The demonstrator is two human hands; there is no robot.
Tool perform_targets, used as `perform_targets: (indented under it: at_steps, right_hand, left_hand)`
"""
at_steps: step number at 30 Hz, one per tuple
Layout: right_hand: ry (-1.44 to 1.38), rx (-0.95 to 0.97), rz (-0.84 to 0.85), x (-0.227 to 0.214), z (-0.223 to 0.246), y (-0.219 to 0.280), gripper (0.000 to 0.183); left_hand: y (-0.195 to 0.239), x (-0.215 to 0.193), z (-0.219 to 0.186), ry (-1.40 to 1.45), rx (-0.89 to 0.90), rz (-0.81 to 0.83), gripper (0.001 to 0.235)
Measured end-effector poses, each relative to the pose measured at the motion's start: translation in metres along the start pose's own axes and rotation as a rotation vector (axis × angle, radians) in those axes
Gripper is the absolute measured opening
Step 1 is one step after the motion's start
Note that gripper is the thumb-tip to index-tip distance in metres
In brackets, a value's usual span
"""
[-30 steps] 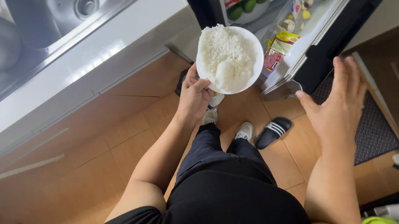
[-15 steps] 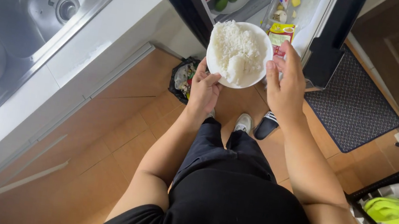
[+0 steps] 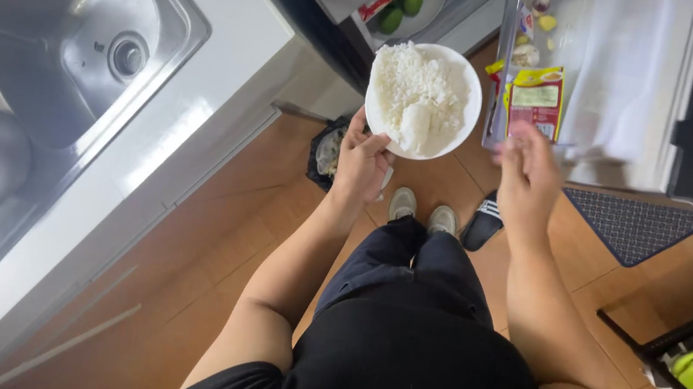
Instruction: The person rinses a rice paddle under running water, then scoops cooked white rice from a rice cooker pot into a white bowl. They place the bowl of rice into the refrigerator, then return to the sink to wash the rice cooker pot and the paddle using a sponge and running water.
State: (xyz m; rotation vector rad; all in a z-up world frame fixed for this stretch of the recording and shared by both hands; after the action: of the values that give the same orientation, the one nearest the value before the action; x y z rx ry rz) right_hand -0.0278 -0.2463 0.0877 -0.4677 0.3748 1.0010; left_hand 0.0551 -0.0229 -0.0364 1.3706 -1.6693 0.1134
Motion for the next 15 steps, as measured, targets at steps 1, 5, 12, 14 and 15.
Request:
perform_targets:
  at_steps: [1,5,12,14,15]
  right_hand:
    - [-0.314,0.226,0.069,0.019,-0.034,0.000,0.028]
    - [-0.933,0.657,0.077,0.059,-0.080,-0.017,0.027]
    - [-0.860,0.730,0.196,0.073,-0.121,-0.045,0.021]
    - [-0.818,0.699,0.212,0.068,-0.144,-0.061,0.019]
    - [-0.805,0.716,0.213,0.064,-0.160,-0.068,0.019]
  left_hand:
    - [0.002,0.009,-0.008,0.041,-0.034,-0.026,0.063]
    - [-0.021,0.019,-0.003,0.044,0.000,0.039,0.062]
    - [-0.052,0.026,0.037,0.046,-0.040,-0.053,0.067]
    - [-0.065,0.037,0.041,0.044,-0.035,-0.047,0.068]
    - [-0.069,0.045,0.043,-0.024,-0.056,-0.031,0.066]
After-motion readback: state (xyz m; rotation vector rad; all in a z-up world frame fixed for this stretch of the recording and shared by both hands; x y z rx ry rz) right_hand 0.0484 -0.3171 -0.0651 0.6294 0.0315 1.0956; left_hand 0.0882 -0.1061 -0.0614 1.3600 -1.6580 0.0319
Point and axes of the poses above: each hand's wrist, its own y-axis away from the middle knuckle, its own x-axis out of the palm, z = x × y, the point moved 5 cm from there along -y, towards the middle knuckle, and after that the axes turned 6 degrees about -y, right-handed, at the moved point
